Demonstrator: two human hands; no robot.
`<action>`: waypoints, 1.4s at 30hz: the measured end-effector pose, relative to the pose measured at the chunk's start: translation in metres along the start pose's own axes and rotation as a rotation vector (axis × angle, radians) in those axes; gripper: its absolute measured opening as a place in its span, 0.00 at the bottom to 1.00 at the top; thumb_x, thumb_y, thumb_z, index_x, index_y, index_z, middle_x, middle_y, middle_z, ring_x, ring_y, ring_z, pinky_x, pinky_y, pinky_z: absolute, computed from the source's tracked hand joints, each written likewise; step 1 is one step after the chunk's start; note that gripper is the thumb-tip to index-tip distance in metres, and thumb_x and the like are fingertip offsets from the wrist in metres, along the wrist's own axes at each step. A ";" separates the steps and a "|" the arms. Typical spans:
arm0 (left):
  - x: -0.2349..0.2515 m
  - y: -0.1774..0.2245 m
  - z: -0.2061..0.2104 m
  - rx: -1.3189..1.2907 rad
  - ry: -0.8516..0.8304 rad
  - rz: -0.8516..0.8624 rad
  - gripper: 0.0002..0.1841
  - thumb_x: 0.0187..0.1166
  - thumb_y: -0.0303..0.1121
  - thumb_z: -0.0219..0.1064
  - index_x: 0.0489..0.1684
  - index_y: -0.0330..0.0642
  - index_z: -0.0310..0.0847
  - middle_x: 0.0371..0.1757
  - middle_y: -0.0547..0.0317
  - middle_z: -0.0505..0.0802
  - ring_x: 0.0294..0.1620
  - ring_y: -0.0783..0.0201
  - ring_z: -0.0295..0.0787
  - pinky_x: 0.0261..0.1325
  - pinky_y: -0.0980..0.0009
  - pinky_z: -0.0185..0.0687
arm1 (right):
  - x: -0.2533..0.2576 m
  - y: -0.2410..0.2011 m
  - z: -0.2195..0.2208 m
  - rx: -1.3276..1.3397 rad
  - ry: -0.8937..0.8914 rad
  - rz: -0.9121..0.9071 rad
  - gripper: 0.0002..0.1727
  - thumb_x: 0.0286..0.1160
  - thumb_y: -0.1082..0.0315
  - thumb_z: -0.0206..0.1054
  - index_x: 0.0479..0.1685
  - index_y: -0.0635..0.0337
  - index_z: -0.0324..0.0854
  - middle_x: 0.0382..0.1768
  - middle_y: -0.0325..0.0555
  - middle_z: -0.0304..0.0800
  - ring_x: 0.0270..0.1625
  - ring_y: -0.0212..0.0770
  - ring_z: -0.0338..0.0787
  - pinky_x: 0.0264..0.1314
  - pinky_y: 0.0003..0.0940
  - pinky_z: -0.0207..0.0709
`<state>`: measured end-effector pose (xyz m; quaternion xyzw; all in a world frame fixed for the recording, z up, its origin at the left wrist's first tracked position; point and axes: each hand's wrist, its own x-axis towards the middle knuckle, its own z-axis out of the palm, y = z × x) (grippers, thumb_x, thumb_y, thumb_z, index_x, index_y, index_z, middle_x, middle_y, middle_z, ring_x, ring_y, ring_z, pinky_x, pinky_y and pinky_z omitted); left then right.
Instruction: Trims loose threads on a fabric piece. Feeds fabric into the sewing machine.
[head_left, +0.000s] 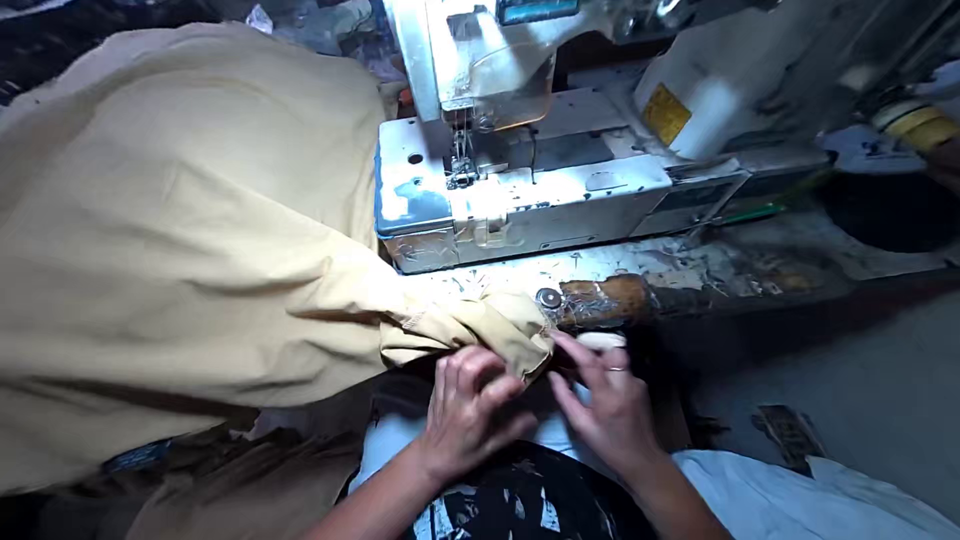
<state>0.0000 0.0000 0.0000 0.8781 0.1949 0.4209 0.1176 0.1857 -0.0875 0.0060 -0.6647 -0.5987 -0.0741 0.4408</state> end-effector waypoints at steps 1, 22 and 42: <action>-0.004 -0.008 0.009 0.112 0.011 -0.011 0.15 0.77 0.49 0.69 0.57 0.60 0.77 0.59 0.56 0.83 0.64 0.56 0.79 0.66 0.64 0.73 | 0.000 -0.002 0.014 0.004 0.011 -0.039 0.20 0.67 0.66 0.68 0.60 0.54 0.90 0.49 0.63 0.90 0.27 0.50 0.90 0.19 0.41 0.78; 0.079 -0.029 -0.130 -0.660 -0.051 -0.657 0.08 0.76 0.23 0.65 0.47 0.33 0.89 0.42 0.66 0.93 0.42 0.84 0.87 0.50 0.85 0.84 | 0.106 -0.082 0.019 0.319 -0.089 -0.189 0.29 0.73 0.45 0.73 0.63 0.59 0.85 0.49 0.49 0.89 0.41 0.27 0.81 0.42 0.20 0.72; 0.083 -0.020 -0.124 -0.748 -0.188 -0.640 0.13 0.75 0.36 0.73 0.52 0.39 0.90 0.46 0.70 0.95 0.49 0.84 0.89 0.58 0.83 0.85 | 0.093 -0.085 0.027 0.903 -0.130 0.238 0.14 0.80 0.69 0.64 0.23 0.49 0.84 0.24 0.20 0.85 0.31 0.12 0.83 0.37 0.10 0.77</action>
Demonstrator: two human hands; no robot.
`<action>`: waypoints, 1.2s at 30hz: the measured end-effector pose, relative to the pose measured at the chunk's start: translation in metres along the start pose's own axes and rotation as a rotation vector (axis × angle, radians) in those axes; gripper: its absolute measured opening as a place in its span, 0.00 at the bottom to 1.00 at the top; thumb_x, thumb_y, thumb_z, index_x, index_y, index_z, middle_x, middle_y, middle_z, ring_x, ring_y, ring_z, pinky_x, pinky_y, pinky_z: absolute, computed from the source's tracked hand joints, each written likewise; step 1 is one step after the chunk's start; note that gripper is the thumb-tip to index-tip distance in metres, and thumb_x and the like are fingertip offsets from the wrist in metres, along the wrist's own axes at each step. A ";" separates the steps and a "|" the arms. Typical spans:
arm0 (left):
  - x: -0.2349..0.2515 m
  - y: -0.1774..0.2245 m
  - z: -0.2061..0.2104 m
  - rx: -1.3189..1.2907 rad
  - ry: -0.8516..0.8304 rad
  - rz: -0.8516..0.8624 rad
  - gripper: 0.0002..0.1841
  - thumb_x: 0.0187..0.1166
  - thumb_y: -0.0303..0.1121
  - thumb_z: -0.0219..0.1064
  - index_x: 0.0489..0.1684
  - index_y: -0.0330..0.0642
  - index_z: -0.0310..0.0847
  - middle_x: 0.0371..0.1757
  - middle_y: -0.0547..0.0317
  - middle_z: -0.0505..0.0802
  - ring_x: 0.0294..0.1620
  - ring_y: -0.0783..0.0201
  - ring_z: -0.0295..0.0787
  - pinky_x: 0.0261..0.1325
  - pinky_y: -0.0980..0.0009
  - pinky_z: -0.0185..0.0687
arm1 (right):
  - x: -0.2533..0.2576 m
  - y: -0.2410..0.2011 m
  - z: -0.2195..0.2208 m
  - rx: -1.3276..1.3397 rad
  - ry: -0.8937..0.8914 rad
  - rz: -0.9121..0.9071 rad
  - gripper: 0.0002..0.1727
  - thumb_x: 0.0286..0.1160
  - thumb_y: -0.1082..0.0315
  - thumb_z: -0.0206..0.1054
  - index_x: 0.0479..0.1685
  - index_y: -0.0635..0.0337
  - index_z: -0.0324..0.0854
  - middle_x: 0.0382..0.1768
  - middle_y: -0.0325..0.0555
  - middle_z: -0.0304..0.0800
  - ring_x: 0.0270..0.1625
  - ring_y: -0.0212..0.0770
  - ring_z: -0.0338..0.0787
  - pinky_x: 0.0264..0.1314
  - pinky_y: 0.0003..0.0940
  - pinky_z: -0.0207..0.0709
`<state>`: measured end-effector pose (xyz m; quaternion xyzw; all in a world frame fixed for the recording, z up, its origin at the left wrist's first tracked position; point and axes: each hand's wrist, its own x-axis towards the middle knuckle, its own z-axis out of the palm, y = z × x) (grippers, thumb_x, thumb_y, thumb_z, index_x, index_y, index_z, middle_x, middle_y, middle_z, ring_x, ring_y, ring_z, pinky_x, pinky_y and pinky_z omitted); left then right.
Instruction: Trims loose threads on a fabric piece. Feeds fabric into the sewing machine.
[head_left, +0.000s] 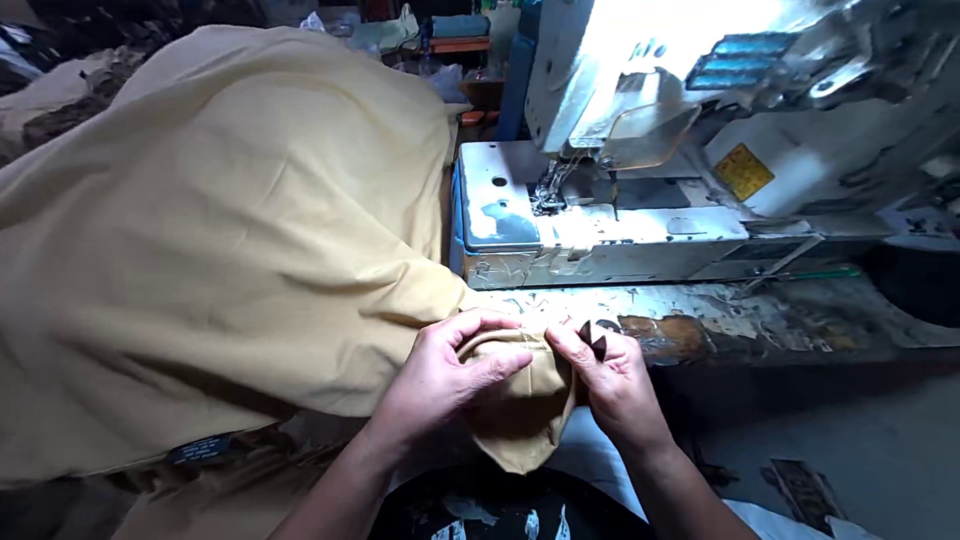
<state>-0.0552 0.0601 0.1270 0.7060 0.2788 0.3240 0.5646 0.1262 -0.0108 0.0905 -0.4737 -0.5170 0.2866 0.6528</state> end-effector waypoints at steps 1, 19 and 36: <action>0.003 0.000 0.004 -0.007 -0.010 -0.008 0.11 0.75 0.34 0.74 0.49 0.39 0.91 0.44 0.70 0.95 0.47 0.83 0.89 0.56 0.83 0.85 | 0.000 0.000 -0.002 -0.014 0.003 -0.003 0.14 0.80 0.68 0.65 0.23 0.50 0.84 0.24 0.20 0.85 0.31 0.12 0.83 0.37 0.10 0.77; 0.024 0.017 0.021 -0.086 0.058 -0.087 0.09 0.79 0.30 0.67 0.26 0.45 0.88 0.24 0.72 0.89 0.28 0.81 0.85 0.37 0.82 0.82 | -0.030 -0.008 -0.006 -0.203 -0.017 -0.058 0.17 0.91 0.67 0.52 0.55 0.68 0.85 0.29 0.33 0.86 0.20 0.17 0.77 0.20 0.12 0.74; 0.024 0.018 0.013 -0.112 -0.020 -0.041 0.09 0.80 0.29 0.65 0.29 0.45 0.87 0.23 0.74 0.88 0.27 0.83 0.84 0.35 0.84 0.80 | -0.021 -0.009 -0.001 -0.190 -0.034 -0.157 0.16 0.91 0.66 0.53 0.50 0.67 0.85 0.26 0.33 0.84 0.22 0.15 0.77 0.23 0.10 0.73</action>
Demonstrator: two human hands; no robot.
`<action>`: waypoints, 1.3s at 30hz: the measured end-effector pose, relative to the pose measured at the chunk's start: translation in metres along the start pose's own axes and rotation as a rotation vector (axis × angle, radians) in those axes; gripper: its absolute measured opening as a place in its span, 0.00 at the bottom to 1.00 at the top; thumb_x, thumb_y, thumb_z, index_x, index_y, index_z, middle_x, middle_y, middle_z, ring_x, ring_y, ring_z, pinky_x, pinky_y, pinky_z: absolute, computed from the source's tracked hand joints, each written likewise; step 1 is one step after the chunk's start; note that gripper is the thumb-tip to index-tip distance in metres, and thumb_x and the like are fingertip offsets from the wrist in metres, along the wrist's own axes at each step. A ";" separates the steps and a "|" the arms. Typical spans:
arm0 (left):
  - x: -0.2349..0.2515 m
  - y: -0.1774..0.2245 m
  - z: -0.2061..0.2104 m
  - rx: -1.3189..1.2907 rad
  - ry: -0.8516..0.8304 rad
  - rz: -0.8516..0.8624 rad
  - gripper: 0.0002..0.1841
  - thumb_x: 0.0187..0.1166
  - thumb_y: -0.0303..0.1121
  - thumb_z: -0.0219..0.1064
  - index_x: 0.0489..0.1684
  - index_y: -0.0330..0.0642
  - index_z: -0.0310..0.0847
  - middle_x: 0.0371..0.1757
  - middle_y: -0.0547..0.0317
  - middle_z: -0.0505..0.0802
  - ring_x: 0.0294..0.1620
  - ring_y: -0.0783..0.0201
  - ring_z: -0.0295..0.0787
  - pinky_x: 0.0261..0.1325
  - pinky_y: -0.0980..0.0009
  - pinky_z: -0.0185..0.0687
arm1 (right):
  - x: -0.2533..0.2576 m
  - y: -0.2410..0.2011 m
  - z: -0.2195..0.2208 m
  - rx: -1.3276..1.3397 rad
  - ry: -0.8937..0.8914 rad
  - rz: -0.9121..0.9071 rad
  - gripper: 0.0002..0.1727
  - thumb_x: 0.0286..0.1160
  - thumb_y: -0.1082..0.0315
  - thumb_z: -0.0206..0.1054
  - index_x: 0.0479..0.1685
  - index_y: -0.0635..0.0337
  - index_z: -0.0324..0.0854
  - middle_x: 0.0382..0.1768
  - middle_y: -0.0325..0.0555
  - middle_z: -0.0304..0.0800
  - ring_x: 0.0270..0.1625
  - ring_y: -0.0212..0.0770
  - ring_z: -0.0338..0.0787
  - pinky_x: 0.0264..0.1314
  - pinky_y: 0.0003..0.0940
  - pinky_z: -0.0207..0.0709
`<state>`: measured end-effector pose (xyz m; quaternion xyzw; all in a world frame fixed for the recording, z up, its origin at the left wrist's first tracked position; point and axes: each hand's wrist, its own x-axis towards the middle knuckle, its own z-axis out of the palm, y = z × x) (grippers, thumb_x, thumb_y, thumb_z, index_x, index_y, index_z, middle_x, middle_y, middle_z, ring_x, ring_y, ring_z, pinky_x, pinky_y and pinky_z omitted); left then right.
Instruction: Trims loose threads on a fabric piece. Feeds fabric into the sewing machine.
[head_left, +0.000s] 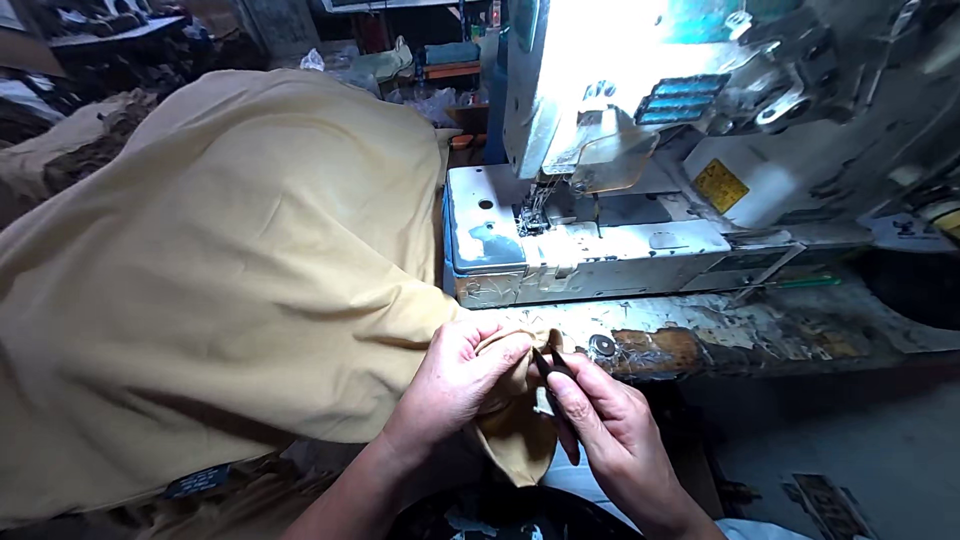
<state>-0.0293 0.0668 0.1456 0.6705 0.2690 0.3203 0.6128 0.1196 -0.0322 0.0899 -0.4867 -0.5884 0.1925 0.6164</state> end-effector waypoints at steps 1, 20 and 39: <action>-0.002 0.002 0.000 -0.007 -0.032 0.009 0.09 0.80 0.30 0.65 0.28 0.46 0.87 0.23 0.75 0.87 0.27 0.84 0.83 0.35 0.84 0.79 | -0.001 0.002 -0.002 0.030 0.001 -0.084 0.15 0.91 0.65 0.54 0.48 0.66 0.84 0.28 0.34 0.85 0.24 0.15 0.78 0.26 0.09 0.73; -0.006 0.003 -0.003 -0.418 0.031 -0.282 0.14 0.84 0.23 0.55 0.33 0.41 0.88 0.28 0.62 0.94 0.31 0.75 0.92 0.41 0.77 0.89 | -0.005 0.002 0.001 -0.114 0.025 -0.007 0.18 0.90 0.64 0.54 0.51 0.68 0.87 0.26 0.35 0.85 0.24 0.16 0.78 0.28 0.10 0.74; -0.007 0.000 -0.001 -0.239 -0.004 -0.182 0.11 0.83 0.26 0.59 0.32 0.42 0.86 0.27 0.67 0.91 0.30 0.77 0.89 0.40 0.78 0.86 | -0.008 0.000 0.001 -0.165 0.028 -0.005 0.17 0.88 0.66 0.55 0.50 0.70 0.87 0.27 0.38 0.86 0.24 0.16 0.78 0.30 0.09 0.74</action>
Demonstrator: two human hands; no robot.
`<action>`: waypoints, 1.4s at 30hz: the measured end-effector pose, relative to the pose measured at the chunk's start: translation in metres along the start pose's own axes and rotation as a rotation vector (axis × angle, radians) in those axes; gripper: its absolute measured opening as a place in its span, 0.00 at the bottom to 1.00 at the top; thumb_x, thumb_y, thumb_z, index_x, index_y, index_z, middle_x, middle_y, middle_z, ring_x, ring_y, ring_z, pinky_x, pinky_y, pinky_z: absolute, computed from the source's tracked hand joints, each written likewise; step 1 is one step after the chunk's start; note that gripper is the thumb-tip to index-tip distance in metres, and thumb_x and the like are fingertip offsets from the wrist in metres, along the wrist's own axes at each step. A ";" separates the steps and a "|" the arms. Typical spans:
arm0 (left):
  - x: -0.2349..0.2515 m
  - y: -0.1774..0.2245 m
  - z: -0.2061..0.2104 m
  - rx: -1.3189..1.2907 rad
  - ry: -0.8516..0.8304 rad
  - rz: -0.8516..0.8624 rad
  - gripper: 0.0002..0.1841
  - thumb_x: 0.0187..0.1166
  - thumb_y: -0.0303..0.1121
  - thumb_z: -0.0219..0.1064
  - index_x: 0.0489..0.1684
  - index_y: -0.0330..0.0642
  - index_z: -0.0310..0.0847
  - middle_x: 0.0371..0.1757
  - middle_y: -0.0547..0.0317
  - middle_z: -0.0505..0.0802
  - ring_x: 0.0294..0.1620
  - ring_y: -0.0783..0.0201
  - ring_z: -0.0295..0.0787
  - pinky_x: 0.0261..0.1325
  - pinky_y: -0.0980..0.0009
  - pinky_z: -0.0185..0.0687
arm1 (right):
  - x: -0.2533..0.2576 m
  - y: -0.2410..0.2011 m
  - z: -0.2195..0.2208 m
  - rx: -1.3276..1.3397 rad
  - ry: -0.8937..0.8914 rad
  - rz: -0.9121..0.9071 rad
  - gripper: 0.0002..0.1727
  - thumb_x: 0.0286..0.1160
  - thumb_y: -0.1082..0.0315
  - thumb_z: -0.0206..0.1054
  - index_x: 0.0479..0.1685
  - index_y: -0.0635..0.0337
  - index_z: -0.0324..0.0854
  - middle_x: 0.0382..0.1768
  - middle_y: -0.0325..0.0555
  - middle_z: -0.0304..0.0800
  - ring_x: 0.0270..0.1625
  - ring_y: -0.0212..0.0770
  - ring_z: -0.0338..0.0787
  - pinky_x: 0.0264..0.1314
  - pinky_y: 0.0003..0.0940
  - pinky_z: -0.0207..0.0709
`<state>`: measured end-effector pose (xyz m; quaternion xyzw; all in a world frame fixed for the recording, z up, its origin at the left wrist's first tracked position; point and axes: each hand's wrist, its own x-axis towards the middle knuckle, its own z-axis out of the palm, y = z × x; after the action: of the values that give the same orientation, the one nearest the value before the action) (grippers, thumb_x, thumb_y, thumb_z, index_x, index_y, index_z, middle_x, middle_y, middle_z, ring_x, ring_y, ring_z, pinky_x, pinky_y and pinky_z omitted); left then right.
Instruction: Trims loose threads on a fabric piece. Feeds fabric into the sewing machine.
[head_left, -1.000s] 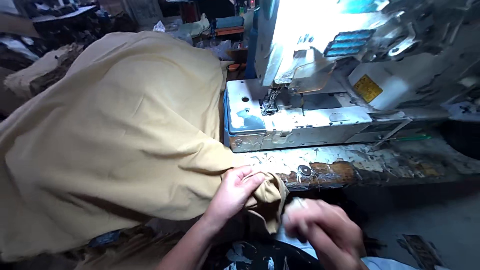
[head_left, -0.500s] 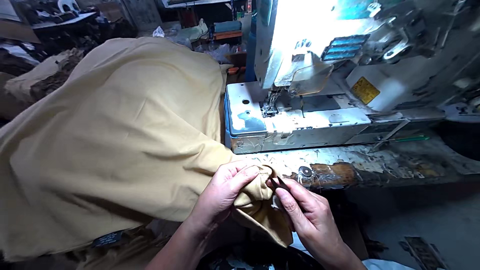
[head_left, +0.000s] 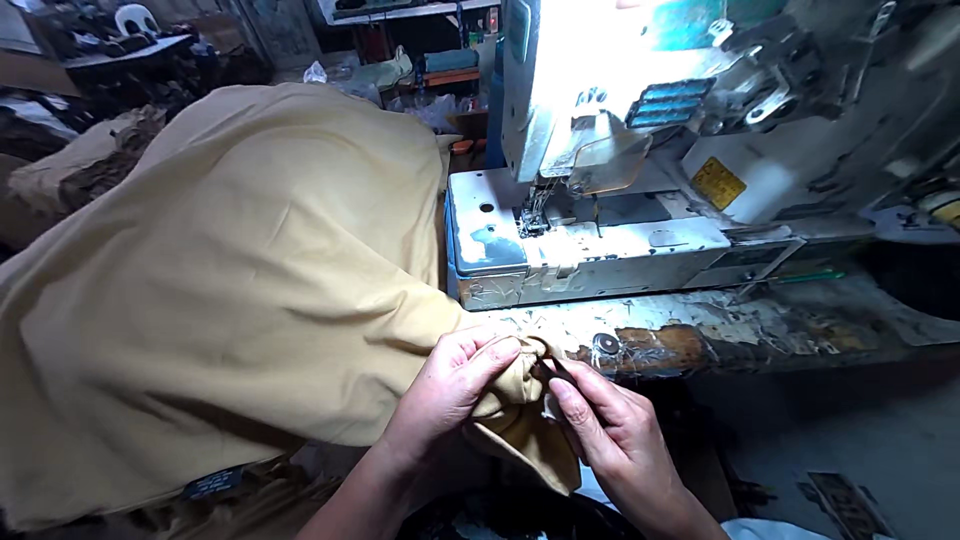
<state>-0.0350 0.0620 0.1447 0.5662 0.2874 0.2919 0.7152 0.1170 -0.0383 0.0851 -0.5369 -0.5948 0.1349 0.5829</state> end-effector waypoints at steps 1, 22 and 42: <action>0.000 0.000 0.000 0.001 0.004 -0.003 0.11 0.83 0.26 0.59 0.32 0.42 0.86 0.27 0.67 0.91 0.30 0.77 0.88 0.40 0.78 0.86 | 0.000 0.000 0.000 0.000 0.000 0.005 0.17 0.88 0.66 0.56 0.50 0.70 0.87 0.27 0.38 0.86 0.24 0.16 0.78 0.30 0.09 0.74; 0.008 -0.013 -0.005 0.331 0.047 0.165 0.10 0.81 0.32 0.67 0.27 0.45 0.88 0.22 0.74 0.86 0.25 0.85 0.81 0.32 0.85 0.76 | 0.005 -0.015 -0.031 0.499 0.001 -0.159 0.03 0.79 0.64 0.70 0.45 0.46 0.87 0.38 0.23 0.91 0.41 0.14 0.87 0.43 0.09 0.80; 0.011 -0.003 0.009 0.358 0.062 0.178 0.13 0.82 0.30 0.63 0.26 0.45 0.90 0.22 0.75 0.87 0.26 0.85 0.82 0.34 0.86 0.77 | 0.005 -0.001 -0.013 0.020 -0.060 0.079 0.16 0.86 0.66 0.56 0.53 0.68 0.87 0.30 0.35 0.88 0.28 0.14 0.80 0.33 0.08 0.75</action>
<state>-0.0206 0.0637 0.1429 0.6982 0.3055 0.3154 0.5654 0.1286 -0.0403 0.0920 -0.5498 -0.5890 0.1798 0.5643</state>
